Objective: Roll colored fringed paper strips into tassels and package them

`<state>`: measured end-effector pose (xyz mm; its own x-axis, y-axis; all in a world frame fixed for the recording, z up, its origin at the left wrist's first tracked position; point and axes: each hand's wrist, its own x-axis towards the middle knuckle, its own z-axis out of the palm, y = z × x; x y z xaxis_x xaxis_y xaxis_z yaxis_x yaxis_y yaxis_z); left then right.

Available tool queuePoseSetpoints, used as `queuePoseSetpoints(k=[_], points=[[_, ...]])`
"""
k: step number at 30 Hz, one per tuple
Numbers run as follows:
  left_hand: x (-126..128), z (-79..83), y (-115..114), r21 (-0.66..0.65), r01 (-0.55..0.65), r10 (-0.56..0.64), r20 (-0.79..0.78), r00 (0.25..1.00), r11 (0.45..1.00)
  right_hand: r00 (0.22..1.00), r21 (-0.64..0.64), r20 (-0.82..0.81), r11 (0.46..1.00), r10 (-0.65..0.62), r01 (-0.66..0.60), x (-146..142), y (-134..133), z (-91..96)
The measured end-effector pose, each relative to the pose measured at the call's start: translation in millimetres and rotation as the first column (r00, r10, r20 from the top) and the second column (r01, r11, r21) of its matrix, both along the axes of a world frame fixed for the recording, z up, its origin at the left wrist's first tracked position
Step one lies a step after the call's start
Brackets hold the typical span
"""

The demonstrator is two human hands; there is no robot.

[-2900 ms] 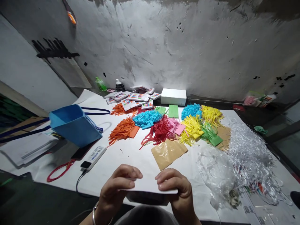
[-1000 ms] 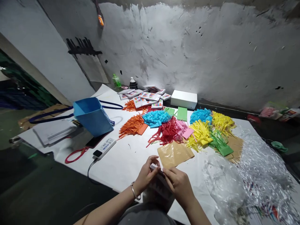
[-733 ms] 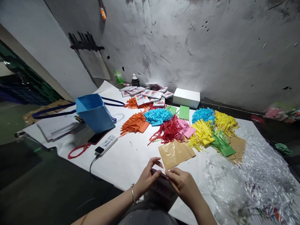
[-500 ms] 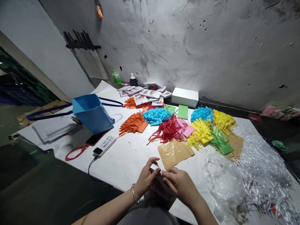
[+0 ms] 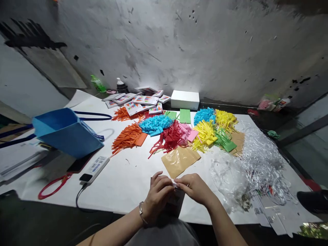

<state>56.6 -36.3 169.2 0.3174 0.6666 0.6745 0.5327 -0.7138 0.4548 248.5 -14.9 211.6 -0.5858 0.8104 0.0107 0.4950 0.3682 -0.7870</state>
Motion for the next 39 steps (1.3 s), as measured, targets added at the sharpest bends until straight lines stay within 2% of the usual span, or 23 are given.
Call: queuePoseSetpoints(k=[5,11,15,20,24,27,29,35,39], points=[[-3.7,4.7,-0.4,-0.053,0.016,-0.016,0.010,1.000,0.998,1.000,0.058,-0.007,0.998,-0.027,0.027,1.2,-9.7,-8.4],[1.3,9.6,-3.7,-0.050,0.108,-0.108,0.003,0.994,0.993,1.000,0.006,-0.016,1.000,-0.003,0.003,0.1,-7.5,-3.8],[2.9,11.1,-3.2,-0.103,0.067,-0.066,0.022,0.998,0.992,0.999,0.049,-0.034,0.999,-0.009,0.010,-2.9,-12.9,-5.3],[-3.5,19.4,-1.4,-0.115,-0.024,0.024,-0.001,1.000,0.993,0.995,0.131,-0.080,0.989,-0.056,0.066,-5.7,-27.2,-17.8],[-6.6,26.3,-2.8,-0.125,0.007,-0.012,-0.038,0.999,0.992,0.980,0.039,-0.161,0.992,-0.116,0.124,-1.2,-28.8,-22.2],[-5.0,28.9,-5.8,-0.143,0.026,-0.033,-0.046,0.998,0.989,0.975,-0.054,-0.162,0.988,-0.151,0.144,5.0,-27.1,-19.4],[-3.6,29.6,-7.5,-0.141,0.026,-0.033,-0.045,0.998,0.990,0.975,-0.071,-0.156,0.987,-0.155,0.146,7.1,-26.8,-16.4],[-2.8,29.8,-8.7,-0.152,0.023,-0.027,-0.022,0.999,0.988,0.988,0.020,-0.114,0.994,-0.101,0.104,3.8,-31.1,-7.9],[-1.3,29.5,-10.4,-0.149,-0.001,-0.005,-0.040,0.999,0.989,0.999,0.132,-0.043,0.991,-0.029,0.035,5.0,-36.4,-12.6]])
